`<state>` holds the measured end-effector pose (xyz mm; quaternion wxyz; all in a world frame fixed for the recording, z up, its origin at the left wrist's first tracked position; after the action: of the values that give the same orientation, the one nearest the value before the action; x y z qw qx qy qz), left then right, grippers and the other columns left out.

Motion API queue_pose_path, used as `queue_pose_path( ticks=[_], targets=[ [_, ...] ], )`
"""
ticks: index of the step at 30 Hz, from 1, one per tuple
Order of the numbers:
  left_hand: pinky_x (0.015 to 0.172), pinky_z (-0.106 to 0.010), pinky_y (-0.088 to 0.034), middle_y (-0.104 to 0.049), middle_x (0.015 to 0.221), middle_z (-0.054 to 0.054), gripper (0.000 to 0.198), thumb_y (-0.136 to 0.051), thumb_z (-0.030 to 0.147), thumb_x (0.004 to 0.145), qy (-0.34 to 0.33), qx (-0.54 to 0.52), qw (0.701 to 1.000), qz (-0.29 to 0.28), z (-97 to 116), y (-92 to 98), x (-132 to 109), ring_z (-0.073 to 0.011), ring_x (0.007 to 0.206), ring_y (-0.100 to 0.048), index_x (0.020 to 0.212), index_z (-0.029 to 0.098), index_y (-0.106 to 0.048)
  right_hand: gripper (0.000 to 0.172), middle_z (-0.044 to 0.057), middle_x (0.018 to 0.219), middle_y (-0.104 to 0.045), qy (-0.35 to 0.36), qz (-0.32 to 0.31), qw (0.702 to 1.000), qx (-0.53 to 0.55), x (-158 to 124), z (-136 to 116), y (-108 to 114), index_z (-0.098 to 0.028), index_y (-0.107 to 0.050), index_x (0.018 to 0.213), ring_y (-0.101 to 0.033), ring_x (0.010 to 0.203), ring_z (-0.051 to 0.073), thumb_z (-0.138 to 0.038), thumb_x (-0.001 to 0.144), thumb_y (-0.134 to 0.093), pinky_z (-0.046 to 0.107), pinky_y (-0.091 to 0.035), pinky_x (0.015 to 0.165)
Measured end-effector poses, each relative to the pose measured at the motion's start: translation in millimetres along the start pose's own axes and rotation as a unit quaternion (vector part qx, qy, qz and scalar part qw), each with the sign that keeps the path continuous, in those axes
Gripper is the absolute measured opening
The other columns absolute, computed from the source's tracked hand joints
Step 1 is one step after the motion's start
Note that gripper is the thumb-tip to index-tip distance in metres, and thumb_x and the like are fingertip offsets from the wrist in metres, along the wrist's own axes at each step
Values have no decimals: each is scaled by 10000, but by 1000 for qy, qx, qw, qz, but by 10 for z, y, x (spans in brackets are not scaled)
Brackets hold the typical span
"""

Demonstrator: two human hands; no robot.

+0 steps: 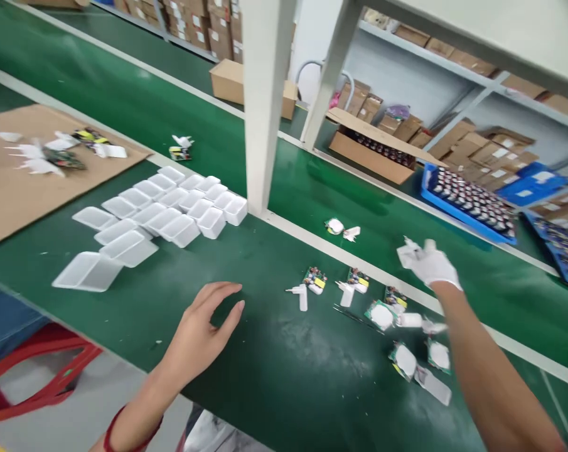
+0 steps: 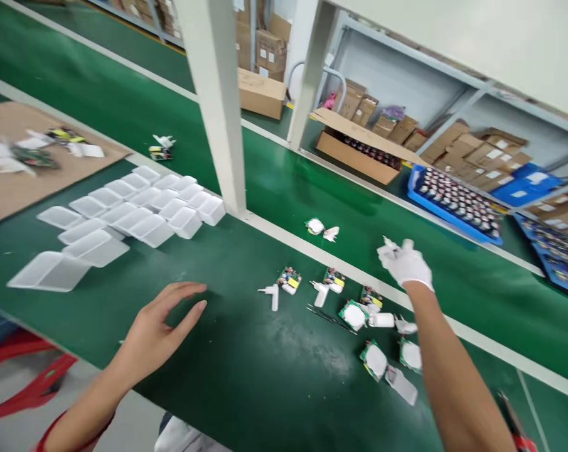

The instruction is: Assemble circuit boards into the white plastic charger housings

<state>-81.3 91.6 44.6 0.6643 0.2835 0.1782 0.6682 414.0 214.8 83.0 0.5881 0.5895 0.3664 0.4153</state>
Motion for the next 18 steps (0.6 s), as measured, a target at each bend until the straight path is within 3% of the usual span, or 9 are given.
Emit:
queue_pose_path(
  ticks=[2, 3, 6, 8, 10, 12, 14, 16, 18],
  targets=[
    [610, -280, -585, -661, 1084, -97, 233, -581, 343, 900, -45, 80, 992, 92, -70, 199, 49, -238, 976, -653, 1081, 214, -649, 764, 408, 1108, -590, -20, 48, 998, -33, -56, -31, 132, 56, -482, 1339, -618, 997, 481, -545, 867, -501, 523, -458, 729],
    [740, -338, -592, -668, 1059, -98, 215, -586, 316, 896, -62, 121, 981, 136, -104, 297, 63, -243, 987, -648, 1068, 202, -648, 737, 367, 1186, -581, 3, 89, 995, -49, -71, -108, 192, 0, -474, 1373, -588, 1086, 453, -554, 886, -475, 509, -457, 796],
    [928, -440, -526, -664, 1054, -114, 225, -597, 285, 882, -49, 215, 946, 236, -246, 588, 68, -264, 1018, -626, 1076, 180, -643, 619, 245, 1298, -582, 161, 135, 975, -67, -97, -560, 170, -100, -469, 1405, -501, 1255, 330, -509, 950, -381, 416, -380, 1035],
    [967, -477, -493, -646, 1106, -149, 296, -608, 310, 868, -9, 259, 924, 282, -369, 802, 33, -299, 1073, -602, 1115, 151, -639, 610, 210, 1371, -553, 245, 73, 963, -89, -101, -908, -2, -117, -449, 1424, -401, 1359, 311, -502, 964, -339, 443, -246, 1148],
    [1035, -525, -432, -612, 1189, -199, 402, -612, 337, 851, 46, 287, 904, 315, -526, 1035, -30, -344, 1156, -563, 1177, 103, -622, 628, 182, 1460, -485, 261, -21, 957, -125, -78, -1166, -214, -136, -402, 1457, -258, 1448, 329, -513, 962, -316, 542, -133, 1170],
    [1112, -559, -341, -544, 1309, -246, 527, -612, 348, 832, 113, 278, 896, 326, -737, 1256, -98, -388, 1275, -480, 1269, 56, -570, 607, 167, 1444, -510, 253, -98, 952, -142, -38, -1313, -387, -161, -416, 1444, -254, 1450, 350, -509, 954, -329, 603, -121, 1146],
    [1134, -566, -312, -477, 1404, -265, 640, -619, 350, 807, 168, 239, 904, 312, -968, 1416, -138, -409, 1354, -404, 1350, 32, -499, 543, 182, 1306, -621, 237, -135, 951, -146, 21, -1358, -486, -174, -499, 1368, -441, 1331, 368, -479, 941, -360, 609, -185, 1114],
    [1057, -531, -428, -482, 1422, -255, 705, -629, 363, 789, 194, 194, 919, 284, -1163, 1503, -135, -395, 1297, -484, 1394, 43, -457, 507, 187, 1188, -682, 214, -149, 954, -146, 91, -1321, -530, -187, -547, 1319, -576, 1173, 369, -465, 933, -372, 609, -238, 1081],
    [907, -455, -545, -530, 1400, -223, 739, -641, 396, 780, 197, 161, 932, 259, -1294, 1543, -98, -334, 1107, -630, 1418, 80, -440, 582, 218, 1212, -666, 180, -149, 962, -142, 161, -1241, -539, -163, -505, 1371, -593, 1148, 395, -508, 923, -367, 628, -252, 1063]
  ],
)
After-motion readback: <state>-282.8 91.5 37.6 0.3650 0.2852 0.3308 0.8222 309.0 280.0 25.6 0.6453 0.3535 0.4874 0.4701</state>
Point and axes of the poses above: each hand's wrist, its own x-axis towards the middle knuckle, its own y-axis out of the back of the hand, z = x × y, the point moved 5 cm from there along x, towards the middle knuckle
